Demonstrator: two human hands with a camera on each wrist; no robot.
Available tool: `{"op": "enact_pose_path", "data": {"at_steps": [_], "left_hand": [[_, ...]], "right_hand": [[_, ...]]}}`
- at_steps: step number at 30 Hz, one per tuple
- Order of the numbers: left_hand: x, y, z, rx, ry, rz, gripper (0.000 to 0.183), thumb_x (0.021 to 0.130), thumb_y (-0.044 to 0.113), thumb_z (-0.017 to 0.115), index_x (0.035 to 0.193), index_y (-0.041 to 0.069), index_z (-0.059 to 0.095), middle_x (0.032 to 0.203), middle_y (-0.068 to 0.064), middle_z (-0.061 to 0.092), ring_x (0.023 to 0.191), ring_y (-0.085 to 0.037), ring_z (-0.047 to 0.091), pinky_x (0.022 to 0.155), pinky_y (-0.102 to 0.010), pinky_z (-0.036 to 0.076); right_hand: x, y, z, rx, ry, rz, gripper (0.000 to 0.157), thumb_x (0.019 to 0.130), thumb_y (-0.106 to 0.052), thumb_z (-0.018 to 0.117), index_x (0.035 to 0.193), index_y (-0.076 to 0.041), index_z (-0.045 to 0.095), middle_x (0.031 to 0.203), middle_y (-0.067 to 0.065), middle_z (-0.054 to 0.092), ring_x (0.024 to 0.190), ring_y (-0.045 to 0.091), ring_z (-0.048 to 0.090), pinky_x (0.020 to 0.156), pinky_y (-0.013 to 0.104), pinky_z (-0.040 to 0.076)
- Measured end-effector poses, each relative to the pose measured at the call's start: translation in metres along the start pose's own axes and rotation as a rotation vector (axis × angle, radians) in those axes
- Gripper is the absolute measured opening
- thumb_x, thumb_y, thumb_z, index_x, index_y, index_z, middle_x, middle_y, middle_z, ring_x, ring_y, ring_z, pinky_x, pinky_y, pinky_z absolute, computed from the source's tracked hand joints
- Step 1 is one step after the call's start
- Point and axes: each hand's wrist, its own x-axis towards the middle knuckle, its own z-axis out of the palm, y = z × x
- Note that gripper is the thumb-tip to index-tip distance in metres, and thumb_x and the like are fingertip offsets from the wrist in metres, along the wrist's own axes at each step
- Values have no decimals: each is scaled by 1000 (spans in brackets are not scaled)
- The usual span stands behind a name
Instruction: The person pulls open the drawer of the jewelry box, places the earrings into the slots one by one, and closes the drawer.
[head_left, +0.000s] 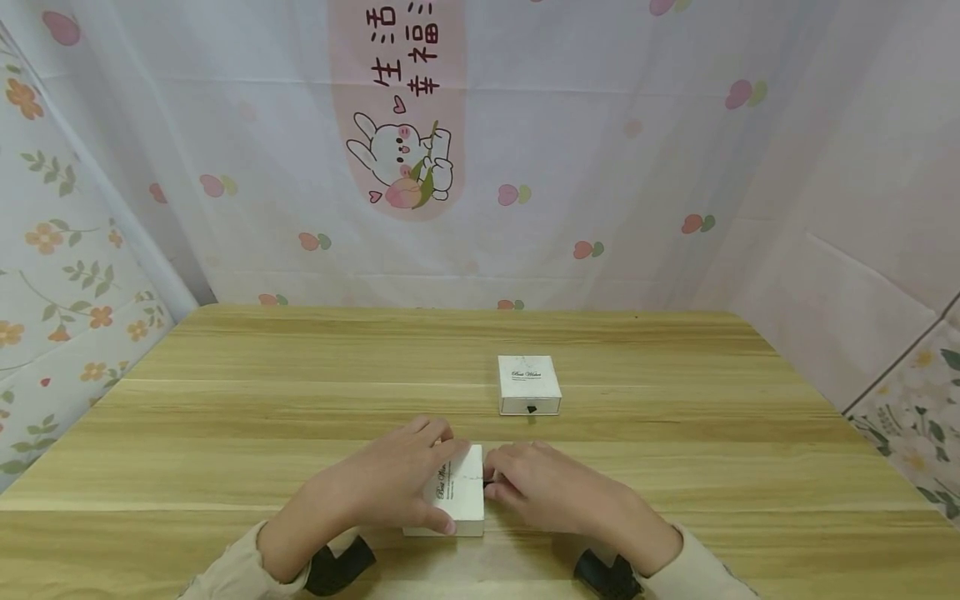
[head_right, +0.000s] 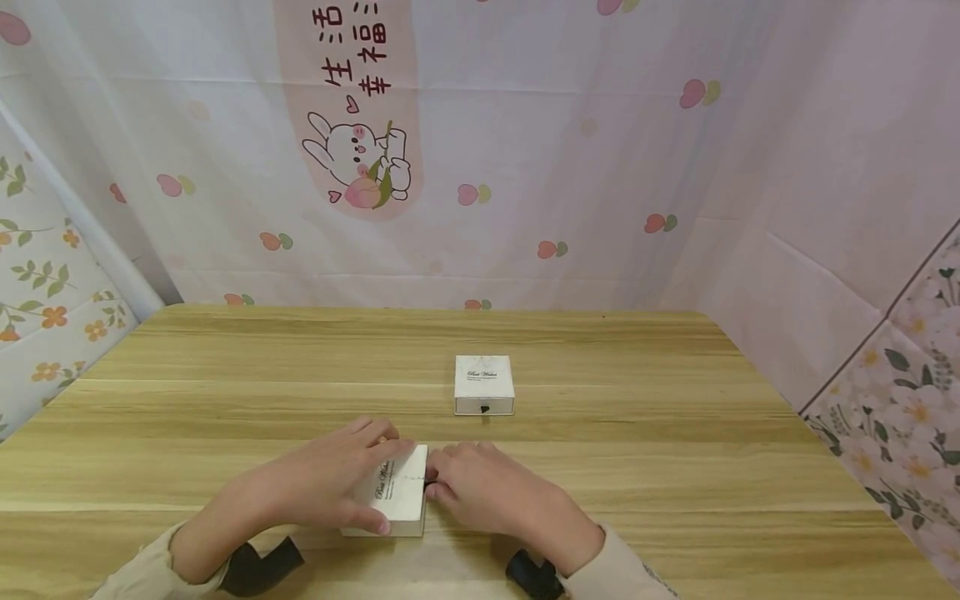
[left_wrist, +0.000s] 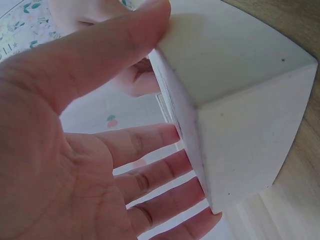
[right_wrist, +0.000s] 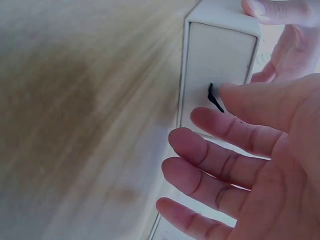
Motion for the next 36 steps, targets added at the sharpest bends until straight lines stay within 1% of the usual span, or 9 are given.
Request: {"op": "enact_pose_path", "data": {"at_steps": [3, 6, 8, 13, 15, 17, 21, 31, 36], "left_hand": [[0, 0, 0, 23, -5, 2, 73, 70, 47, 75, 129, 11, 51, 112, 2, 48, 98, -12, 42, 86, -29, 42], [1, 0, 0, 38, -10, 3, 73, 70, 48, 75, 128, 11, 51, 112, 2, 49, 98, -13, 41, 86, -29, 42], [1, 0, 0, 46, -18, 2, 73, 70, 49, 75, 128, 11, 51, 112, 1, 49, 98, -13, 41, 86, -30, 41], [2, -1, -1, 32, -21, -2, 75, 70, 49, 75, 130, 11, 52, 111, 2, 49, 96, -12, 41, 84, -28, 41], [2, -1, -1, 21, -19, -1, 75, 70, 49, 75, 130, 10, 52, 110, 3, 48, 95, -11, 41, 82, -27, 41], [2, -2, -1, 8, -19, 1, 76, 69, 48, 76, 131, 10, 53, 110, 4, 48, 94, -11, 40, 80, -26, 41], [3, -2, 0, -4, -23, 3, 77, 69, 49, 76, 130, 10, 53, 111, 4, 48, 94, -10, 40, 79, -25, 41], [4, -4, 0, -22, -18, 16, 78, 68, 50, 76, 131, 10, 53, 113, 3, 49, 94, -11, 41, 78, -25, 43], [5, -4, 2, -27, -6, 21, 77, 66, 49, 78, 129, 10, 55, 113, 3, 50, 94, -11, 41, 77, -24, 42]], "right_hand": [[-1, 0, -2, 24, 29, -4, 9, 92, -20, 56, 95, -13, 60, 83, -11, 56, 76, 3, 49, 72, 23, 45], [-2, 0, -5, 19, 50, 3, 12, 91, -20, 57, 100, -11, 60, 82, -10, 54, 77, 4, 48, 72, 24, 44], [-2, 0, -6, 6, 60, 4, 15, 91, -20, 58, 103, -11, 58, 88, -8, 55, 80, 5, 49, 75, 25, 45], [-3, 0, -7, -38, 101, -34, 25, 89, -21, 62, 113, -17, 57, 110, -4, 55, 101, 11, 52, 88, 34, 47], [-3, 2, -7, -54, 116, -67, 28, 88, -20, 63, 115, -19, 58, 114, -5, 55, 107, 12, 51, 92, 37, 45], [-3, 3, -7, -63, 126, -95, 30, 87, -18, 64, 117, -21, 60, 114, -5, 56, 109, 12, 52, 93, 37, 45], [-1, 5, -6, -77, 136, -131, 31, 87, -17, 65, 117, -21, 62, 114, -5, 58, 109, 12, 52, 93, 35, 45], [0, 6, -6, -94, 136, -131, 27, 86, -17, 65, 113, -20, 65, 116, -5, 59, 111, 14, 52, 96, 35, 44], [1, 6, -5, -110, 166, -151, 23, 84, -16, 67, 107, -20, 66, 112, -5, 60, 109, 13, 53, 95, 35, 44]]}}
